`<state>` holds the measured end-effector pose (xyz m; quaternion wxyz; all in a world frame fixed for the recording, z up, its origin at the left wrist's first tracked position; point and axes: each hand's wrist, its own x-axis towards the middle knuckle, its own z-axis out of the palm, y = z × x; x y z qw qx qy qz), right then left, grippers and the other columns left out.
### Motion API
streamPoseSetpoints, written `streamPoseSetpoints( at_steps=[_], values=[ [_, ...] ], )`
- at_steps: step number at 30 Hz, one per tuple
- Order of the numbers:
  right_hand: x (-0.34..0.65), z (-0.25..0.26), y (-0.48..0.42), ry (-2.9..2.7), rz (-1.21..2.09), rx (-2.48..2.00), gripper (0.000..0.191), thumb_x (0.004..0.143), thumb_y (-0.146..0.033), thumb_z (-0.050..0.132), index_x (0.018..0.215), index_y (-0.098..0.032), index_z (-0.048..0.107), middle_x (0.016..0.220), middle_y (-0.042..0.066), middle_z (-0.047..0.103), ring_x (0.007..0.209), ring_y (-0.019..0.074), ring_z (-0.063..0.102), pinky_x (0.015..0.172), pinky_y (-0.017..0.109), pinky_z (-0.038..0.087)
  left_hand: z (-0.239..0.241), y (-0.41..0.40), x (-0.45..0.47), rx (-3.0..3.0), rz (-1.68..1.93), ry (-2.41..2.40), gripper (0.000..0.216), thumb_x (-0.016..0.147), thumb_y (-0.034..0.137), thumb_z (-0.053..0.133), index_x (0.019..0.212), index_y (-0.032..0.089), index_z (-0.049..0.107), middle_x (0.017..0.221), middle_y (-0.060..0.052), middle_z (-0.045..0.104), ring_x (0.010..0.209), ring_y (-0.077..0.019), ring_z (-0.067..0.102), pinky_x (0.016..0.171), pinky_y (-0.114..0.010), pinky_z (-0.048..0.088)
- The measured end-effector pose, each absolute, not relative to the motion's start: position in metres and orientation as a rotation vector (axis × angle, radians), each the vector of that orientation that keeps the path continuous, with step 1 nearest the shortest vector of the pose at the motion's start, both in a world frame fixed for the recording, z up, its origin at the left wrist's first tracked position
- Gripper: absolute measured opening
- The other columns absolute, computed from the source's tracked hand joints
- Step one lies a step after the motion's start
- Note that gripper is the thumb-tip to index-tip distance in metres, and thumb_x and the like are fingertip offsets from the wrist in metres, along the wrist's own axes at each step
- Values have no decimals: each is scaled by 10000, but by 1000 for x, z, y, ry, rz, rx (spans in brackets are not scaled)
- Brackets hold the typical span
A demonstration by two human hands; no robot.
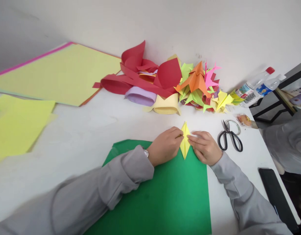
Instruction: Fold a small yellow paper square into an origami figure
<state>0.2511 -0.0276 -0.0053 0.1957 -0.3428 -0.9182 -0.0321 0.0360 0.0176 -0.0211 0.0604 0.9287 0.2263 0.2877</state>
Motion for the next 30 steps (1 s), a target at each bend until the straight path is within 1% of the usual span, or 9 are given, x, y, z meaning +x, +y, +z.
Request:
streamPoseSetpoints(
  at_steps=[3, 5, 9, 12, 16, 20, 24, 26, 30],
  values=[
    [250, -5, -27, -2580, -103, -946, 370, 790, -106, 486, 1131, -112, 630, 1152, 122, 672, 1149, 305, 516, 885, 499, 460, -19, 17, 35, 2840, 818, 697, 262, 868, 56, 411, 1000, 83, 636, 899, -120, 594, 878, -212, 520, 805, -349, 503],
    [250, -4, -27, -2566, -99, -947, 370, 789, -102, 485, 1127, -128, 632, 1141, 115, 678, 1143, 299, 524, 884, 498, 460, -18, 17, 35, 2870, 769, 695, 296, 865, 48, 397, 1031, 97, 638, 915, -123, 585, 879, -215, 518, 792, -358, 504],
    [249, -5, -28, -2485, -97, -975, 301, 814, -114, 503, 1068, -166, 656, 1130, 97, 682, 1142, 284, 539, 884, 482, 466, -18, 18, 34, 2909, 710, 678, 312, 854, 37, 391, 998, 109, 658, 920, -125, 579, 909, -224, 519, 808, -373, 503],
    [249, -6, -29, -2480, -113, -989, 242, 833, -150, 535, 1040, -153, 661, 1155, 115, 667, 1147, 286, 536, 884, 474, 470, -18, 19, 34, 2916, 720, 672, 307, 851, 39, 401, 991, 109, 665, 938, -129, 583, 931, -230, 517, 825, -377, 504],
    [248, -4, -29, -2534, -168, -990, 218, 850, -199, 555, 1035, -155, 662, 1152, 124, 659, 1134, 286, 535, 878, 474, 470, -16, 19, 32, 2935, 696, 635, 288, 853, 61, 418, 983, 114, 670, 941, -129, 590, 921, -229, 520, 826, -383, 499],
    [245, 1, -30, -2549, -287, -964, 186, 856, -229, 564, 986, -153, 673, 1035, 130, 677, 1026, 267, 571, 849, 466, 476, -11, 19, 28, 2955, 610, 525, 237, 843, 105, 448, 900, 127, 677, 1028, -133, 598, 952, -245, 521, 834, -405, 484],
    [240, 4, -34, -2570, -330, -873, 159, 850, -227, 577, 940, -144, 678, 894, 104, 685, 912, 243, 593, 824, 457, 482, -7, 17, 26, 2932, 572, 484, 242, 823, 152, 492, 1000, 129, 657, 1032, -120, 613, 986, -262, 515, 858, -417, 468],
    [237, 4, -37, -2579, -284, -834, 159, 849, -220, 576, 939, -136, 677, 881, 102, 682, 909, 238, 590, 805, 437, 494, -6, 16, 25, 2910, 574, 487, 246, 836, 177, 489, 1012, 126, 652, 1033, -122, 613, 993, -262, 518, 865, -417, 463],
    [232, 3, -44, -2581, -189, -788, 164, 849, -208, 569, 943, -127, 676, 900, 112, 675, 934, 241, 584, 772, 413, 513, -5, 16, 26, 2873, 571, 504, 236, 875, 212, 461, 975, 133, 660, 1026, -121, 612, 988, -248, 525, 867, -409, 457]
  ],
)
